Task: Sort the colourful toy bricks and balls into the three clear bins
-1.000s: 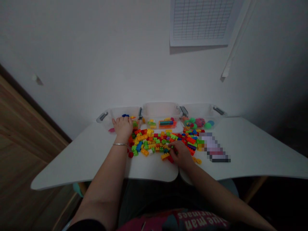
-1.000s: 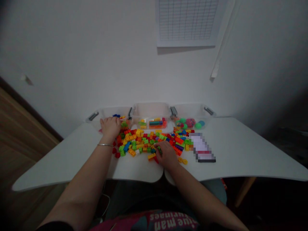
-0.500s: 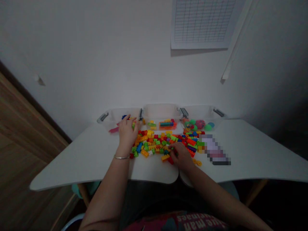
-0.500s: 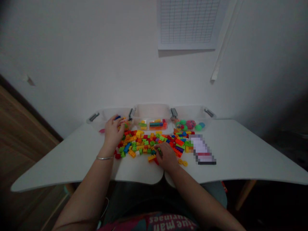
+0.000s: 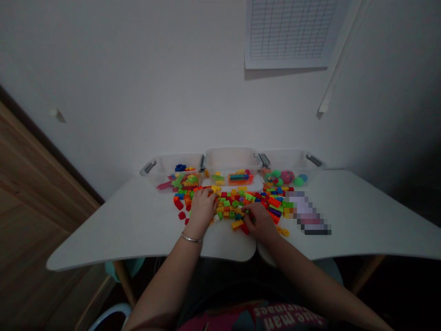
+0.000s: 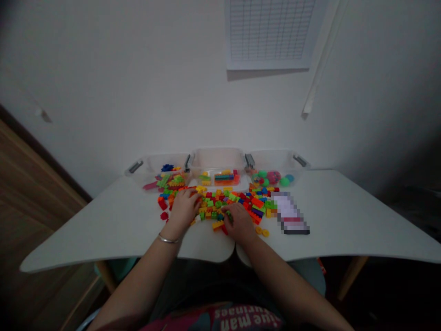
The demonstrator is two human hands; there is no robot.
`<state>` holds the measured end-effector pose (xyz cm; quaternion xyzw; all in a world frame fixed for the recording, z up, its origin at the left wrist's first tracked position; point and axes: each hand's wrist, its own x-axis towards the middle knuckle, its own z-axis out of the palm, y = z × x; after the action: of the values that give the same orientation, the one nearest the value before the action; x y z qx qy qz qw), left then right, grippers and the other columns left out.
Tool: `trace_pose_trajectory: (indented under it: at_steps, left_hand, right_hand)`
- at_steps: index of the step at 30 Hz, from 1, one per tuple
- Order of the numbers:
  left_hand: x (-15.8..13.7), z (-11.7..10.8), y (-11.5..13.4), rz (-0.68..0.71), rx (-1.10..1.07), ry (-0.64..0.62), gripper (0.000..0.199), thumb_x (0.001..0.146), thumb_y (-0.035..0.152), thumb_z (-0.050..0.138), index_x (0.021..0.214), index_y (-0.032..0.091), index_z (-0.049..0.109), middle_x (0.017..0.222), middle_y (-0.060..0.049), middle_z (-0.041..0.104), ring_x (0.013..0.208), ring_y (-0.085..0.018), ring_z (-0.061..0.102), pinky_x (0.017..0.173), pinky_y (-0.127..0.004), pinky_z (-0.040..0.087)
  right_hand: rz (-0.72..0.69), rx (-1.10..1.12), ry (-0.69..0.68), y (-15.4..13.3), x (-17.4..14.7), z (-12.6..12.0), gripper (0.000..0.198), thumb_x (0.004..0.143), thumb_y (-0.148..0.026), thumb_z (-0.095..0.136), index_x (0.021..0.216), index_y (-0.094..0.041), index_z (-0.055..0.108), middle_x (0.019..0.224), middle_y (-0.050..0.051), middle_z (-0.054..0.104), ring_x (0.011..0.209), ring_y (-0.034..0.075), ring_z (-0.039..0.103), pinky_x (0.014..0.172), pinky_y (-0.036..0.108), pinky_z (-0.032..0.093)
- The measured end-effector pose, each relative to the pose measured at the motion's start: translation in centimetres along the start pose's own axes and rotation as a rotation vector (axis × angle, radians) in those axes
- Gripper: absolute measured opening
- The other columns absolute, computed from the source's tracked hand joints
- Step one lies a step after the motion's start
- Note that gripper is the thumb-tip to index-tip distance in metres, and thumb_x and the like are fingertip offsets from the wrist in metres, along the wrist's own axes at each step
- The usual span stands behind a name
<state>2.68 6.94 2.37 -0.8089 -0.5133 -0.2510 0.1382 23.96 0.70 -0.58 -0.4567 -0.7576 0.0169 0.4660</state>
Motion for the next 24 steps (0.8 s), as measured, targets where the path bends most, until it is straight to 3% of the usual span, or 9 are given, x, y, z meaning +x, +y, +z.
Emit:
trace_pose_trajectory:
  at_steps: [9, 14, 19, 24]
  left_hand:
    - [-0.4, 0.0, -1.0, -0.228, 0.059, 0.083, 0.018, 0.088, 0.026, 0.052, 0.085, 0.023, 0.069, 0.090, -0.008, 0.070, 0.094, -0.028, 0.058, 0.098, -0.053, 0.037]
    - [-0.4, 0.1, -1.1, -0.221, 0.041, 0.001, 0.020, 0.087, 0.026, 0.051, 0.090, 0.021, 0.070, 0.094, -0.008, 0.070, 0.098, -0.028, 0.057, 0.089, -0.044, 0.042]
    - [-0.3, 0.4, -1.1, -0.196, -0.011, -0.022, 0.019, 0.086, 0.022, 0.052, 0.092, 0.020, 0.070, 0.097, -0.007, 0.070, 0.102, -0.026, 0.055, 0.094, -0.040, 0.042]
    - [-0.4, 0.7, -1.3, -0.178, -0.059, 0.006, 0.018, 0.085, 0.021, 0.052, 0.091, 0.021, 0.069, 0.098, -0.006, 0.069, 0.102, -0.026, 0.055, 0.095, -0.040, 0.043]
  right_hand:
    - [-0.009, 0.004, -0.011, 0.2, 0.0, -0.1, 0.021, 0.080, -0.010, 0.048, 0.092, -0.019, 0.061, 0.088, 0.009, 0.067, 0.086, 0.023, 0.061, 0.078, 0.039, 0.052]
    - [0.000, -0.004, -0.019, 0.2, -0.1, -0.1, 0.021, 0.080, -0.010, 0.048, 0.093, -0.020, 0.061, 0.088, 0.008, 0.067, 0.087, 0.022, 0.061, 0.078, 0.037, 0.052]
    - [0.006, -0.025, -0.005, 0.7, 0.5, -1.0, 0.020, 0.081, -0.014, 0.050, 0.095, -0.021, 0.062, 0.093, 0.008, 0.067, 0.091, 0.023, 0.060, 0.084, 0.039, 0.049]
    - [0.161, -0.134, -0.080, 2.4, 1.5, -3.4, 0.017, 0.080, -0.018, 0.053, 0.092, -0.019, 0.065, 0.096, 0.009, 0.068, 0.095, 0.024, 0.060, 0.088, 0.040, 0.046]
